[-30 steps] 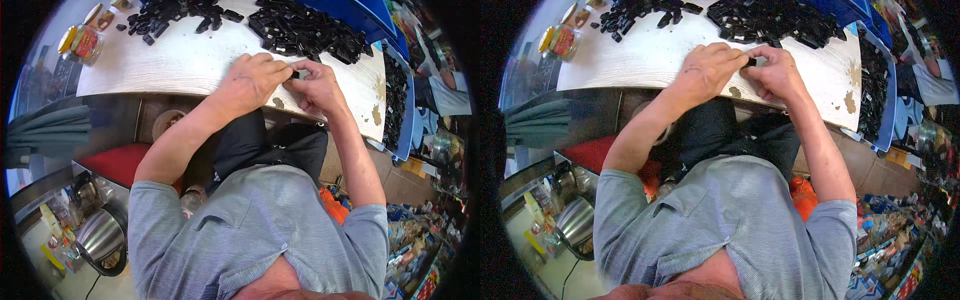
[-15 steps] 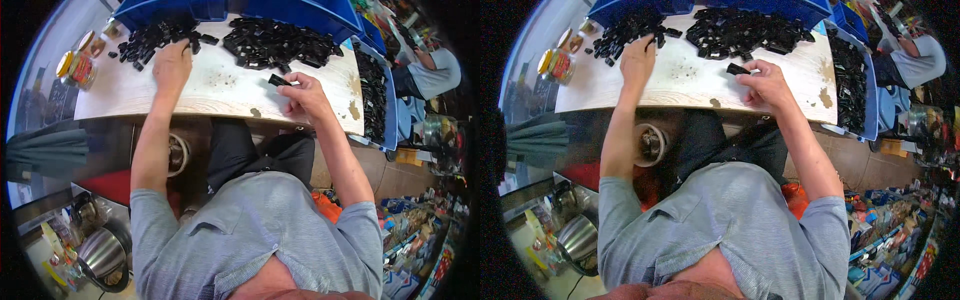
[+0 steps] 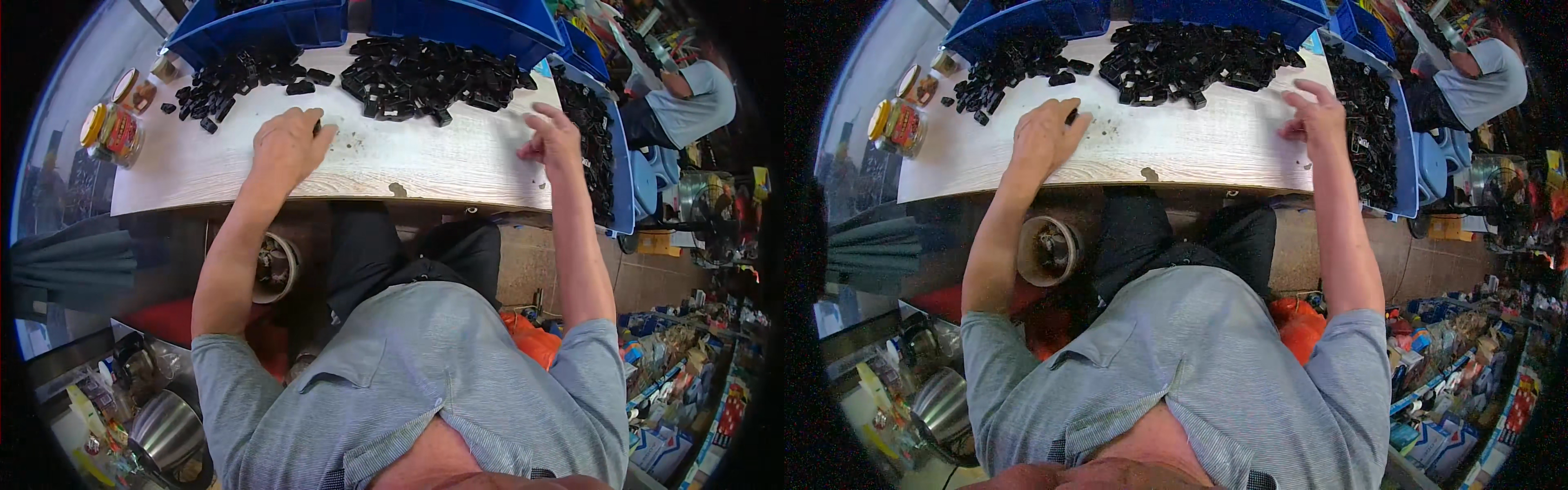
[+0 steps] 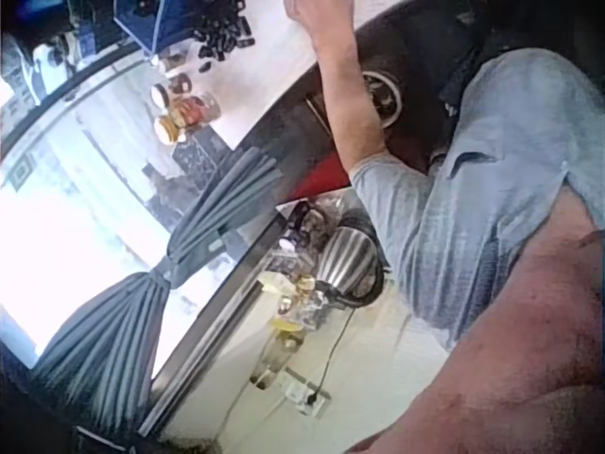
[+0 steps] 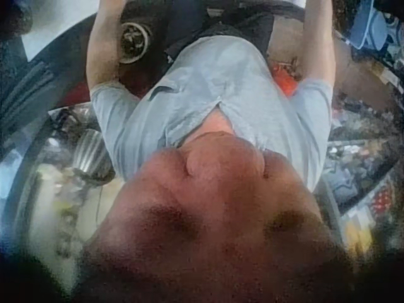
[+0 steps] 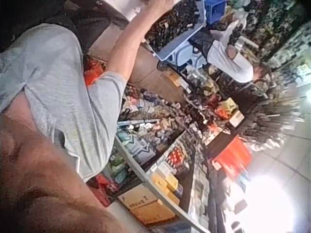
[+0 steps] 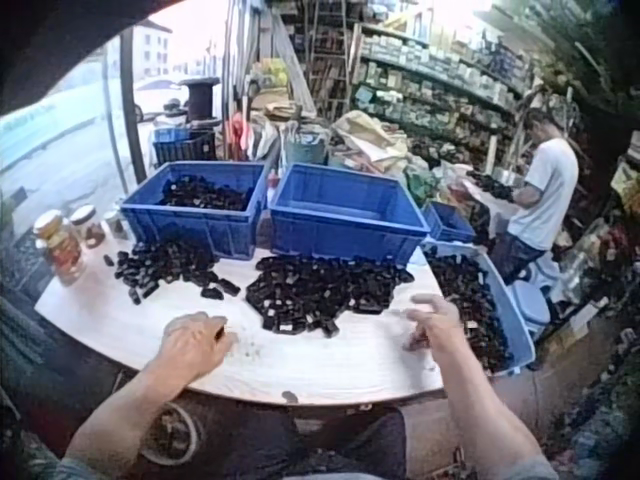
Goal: Assembling small black plastic components by hand at a workbench.
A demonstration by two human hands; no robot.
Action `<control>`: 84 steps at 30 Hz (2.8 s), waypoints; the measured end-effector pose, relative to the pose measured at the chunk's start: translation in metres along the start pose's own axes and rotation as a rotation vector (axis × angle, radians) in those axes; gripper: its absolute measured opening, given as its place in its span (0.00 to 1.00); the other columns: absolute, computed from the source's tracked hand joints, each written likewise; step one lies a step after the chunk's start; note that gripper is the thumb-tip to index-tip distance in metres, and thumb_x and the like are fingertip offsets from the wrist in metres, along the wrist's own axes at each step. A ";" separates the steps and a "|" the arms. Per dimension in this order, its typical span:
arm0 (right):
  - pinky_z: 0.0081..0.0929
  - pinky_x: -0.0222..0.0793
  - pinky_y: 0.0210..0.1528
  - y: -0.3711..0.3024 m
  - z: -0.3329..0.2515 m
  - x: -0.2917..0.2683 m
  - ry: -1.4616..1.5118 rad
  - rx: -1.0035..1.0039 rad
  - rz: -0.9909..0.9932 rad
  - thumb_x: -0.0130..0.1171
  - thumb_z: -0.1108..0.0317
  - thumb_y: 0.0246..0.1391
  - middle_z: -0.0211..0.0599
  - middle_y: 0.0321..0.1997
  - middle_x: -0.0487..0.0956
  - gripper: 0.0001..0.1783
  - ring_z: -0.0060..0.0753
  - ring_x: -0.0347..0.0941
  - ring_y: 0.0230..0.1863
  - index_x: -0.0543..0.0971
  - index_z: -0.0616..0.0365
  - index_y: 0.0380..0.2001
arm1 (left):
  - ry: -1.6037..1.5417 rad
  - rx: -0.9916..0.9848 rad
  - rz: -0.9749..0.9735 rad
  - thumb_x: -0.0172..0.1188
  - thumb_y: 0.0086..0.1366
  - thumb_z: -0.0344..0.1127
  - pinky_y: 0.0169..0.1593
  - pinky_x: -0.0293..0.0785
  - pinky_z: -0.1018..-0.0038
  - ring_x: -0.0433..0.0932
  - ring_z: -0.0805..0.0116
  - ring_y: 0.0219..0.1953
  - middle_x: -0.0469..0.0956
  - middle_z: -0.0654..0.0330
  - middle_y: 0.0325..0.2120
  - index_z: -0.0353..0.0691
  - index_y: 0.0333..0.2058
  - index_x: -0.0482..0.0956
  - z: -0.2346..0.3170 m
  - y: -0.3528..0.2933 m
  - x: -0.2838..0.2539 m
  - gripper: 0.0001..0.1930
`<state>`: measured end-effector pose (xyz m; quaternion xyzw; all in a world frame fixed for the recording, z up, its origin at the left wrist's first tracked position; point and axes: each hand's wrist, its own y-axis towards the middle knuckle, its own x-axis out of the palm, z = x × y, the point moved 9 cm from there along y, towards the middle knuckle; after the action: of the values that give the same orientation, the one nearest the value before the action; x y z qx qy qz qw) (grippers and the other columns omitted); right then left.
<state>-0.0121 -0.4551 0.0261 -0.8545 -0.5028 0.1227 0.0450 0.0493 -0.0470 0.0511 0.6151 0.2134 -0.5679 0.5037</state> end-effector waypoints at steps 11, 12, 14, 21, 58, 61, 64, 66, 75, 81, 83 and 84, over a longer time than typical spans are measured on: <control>0.24 0.62 0.10 0.005 -0.001 0.070 -0.317 -0.052 -0.063 0.70 0.66 0.52 0.26 0.18 0.71 0.24 0.20 0.64 0.11 0.80 0.48 0.54 | 0.026 0.036 -0.040 0.58 0.67 0.43 0.45 0.78 0.60 0.81 0.49 0.36 0.82 0.50 0.32 0.40 0.40 0.85 -0.002 0.009 0.001 0.13; 0.24 0.62 0.10 0.007 0.000 0.070 -0.319 -0.054 -0.054 0.69 0.66 0.52 0.26 0.19 0.71 0.24 0.20 0.64 0.11 0.80 0.49 0.54 | 0.034 0.028 0.009 0.59 0.66 0.43 0.44 0.78 0.61 0.81 0.50 0.35 0.82 0.51 0.31 0.41 0.38 0.85 -0.003 0.011 0.000 0.13; 0.24 0.61 0.10 0.007 -0.001 0.074 -0.322 -0.057 -0.050 0.69 0.66 0.52 0.26 0.19 0.72 0.23 0.20 0.64 0.11 0.80 0.49 0.53 | 0.044 0.015 0.058 0.59 0.66 0.44 0.44 0.78 0.62 0.80 0.51 0.35 0.82 0.52 0.30 0.42 0.37 0.86 -0.009 0.012 0.003 0.13; 0.24 0.60 0.10 0.008 0.001 0.070 -0.261 -0.032 -0.043 0.69 0.66 0.52 0.26 0.20 0.72 0.20 0.20 0.64 0.10 0.80 0.52 0.50 | -0.177 0.054 0.282 0.63 0.62 0.36 0.43 0.77 0.62 0.79 0.54 0.40 0.82 0.54 0.33 0.42 0.41 0.84 0.001 0.002 0.002 0.10; 0.20 0.53 0.10 -0.038 0.010 0.080 -0.350 0.014 -0.327 0.73 0.68 0.48 0.23 0.16 0.72 0.18 0.16 0.62 0.10 0.80 0.56 0.42 | -0.774 0.164 0.256 0.63 0.64 0.30 0.44 0.81 0.65 0.84 0.54 0.40 0.84 0.50 0.41 0.36 0.46 0.83 0.114 -0.002 0.017 0.12; 0.19 0.53 0.10 -0.045 0.018 0.082 -0.321 0.014 -0.413 0.73 0.68 0.48 0.22 0.15 0.71 0.17 0.16 0.63 0.10 0.80 0.55 0.41 | -0.722 0.244 0.276 0.62 0.64 0.30 0.45 0.81 0.63 0.84 0.54 0.40 0.84 0.52 0.40 0.38 0.45 0.83 0.128 0.004 0.022 0.11; 0.20 0.53 0.10 -0.053 0.017 0.090 -0.341 0.035 -0.450 0.73 0.69 0.49 0.22 0.14 0.71 0.16 0.17 0.63 0.09 0.81 0.56 0.41 | -0.634 0.306 0.189 0.62 0.63 0.30 0.45 0.79 0.65 0.82 0.57 0.41 0.84 0.56 0.39 0.41 0.45 0.83 0.144 0.008 0.032 0.12; 0.21 0.53 0.10 -0.058 0.014 0.092 -0.369 0.033 -0.439 0.71 0.70 0.50 0.24 0.14 0.71 0.14 0.16 0.62 0.10 0.81 0.58 0.41 | -0.573 0.358 0.122 0.63 0.62 0.30 0.45 0.79 0.65 0.82 0.57 0.41 0.83 0.57 0.39 0.42 0.45 0.83 0.154 0.011 0.038 0.12; 0.19 0.51 0.12 -0.053 0.021 0.088 -0.346 -0.015 -0.454 0.71 0.72 0.51 0.21 0.15 0.70 0.15 0.14 0.62 0.11 0.82 0.59 0.42 | -0.509 0.490 0.093 0.63 0.61 0.30 0.41 0.77 0.68 0.78 0.62 0.36 0.81 0.66 0.35 0.48 0.47 0.81 0.174 0.014 0.044 0.15; 0.20 0.51 0.12 -0.053 0.017 0.091 -0.396 -0.043 -0.444 0.71 0.70 0.50 0.20 0.14 0.69 0.16 0.14 0.61 0.10 0.82 0.59 0.42 | -0.366 0.427 0.176 0.60 0.58 0.31 0.38 0.76 0.65 0.75 0.61 0.36 0.79 0.65 0.35 0.44 0.44 0.80 0.173 -0.002 0.027 0.13; 0.21 0.54 0.12 -0.053 0.015 0.090 -0.400 -0.041 -0.448 0.72 0.69 0.49 0.21 0.14 0.70 0.16 0.15 0.62 0.11 0.82 0.59 0.42 | -0.356 0.420 0.160 0.60 0.59 0.30 0.39 0.76 0.66 0.75 0.62 0.38 0.79 0.66 0.37 0.44 0.46 0.80 0.174 -0.005 0.028 0.14; 0.22 0.57 0.12 -0.053 0.016 0.090 -0.404 -0.036 -0.457 0.72 0.68 0.48 0.23 0.14 0.70 0.17 0.16 0.62 0.12 0.82 0.59 0.41 | -0.345 0.410 0.142 0.60 0.61 0.30 0.39 0.75 0.68 0.74 0.63 0.40 0.79 0.67 0.39 0.44 0.48 0.80 0.174 -0.005 0.029 0.15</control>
<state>-0.0192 -0.3514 0.0067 -0.6784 -0.6828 0.2676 -0.0446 -0.0312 -0.2036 0.0491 0.6117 -0.0384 -0.6589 0.4361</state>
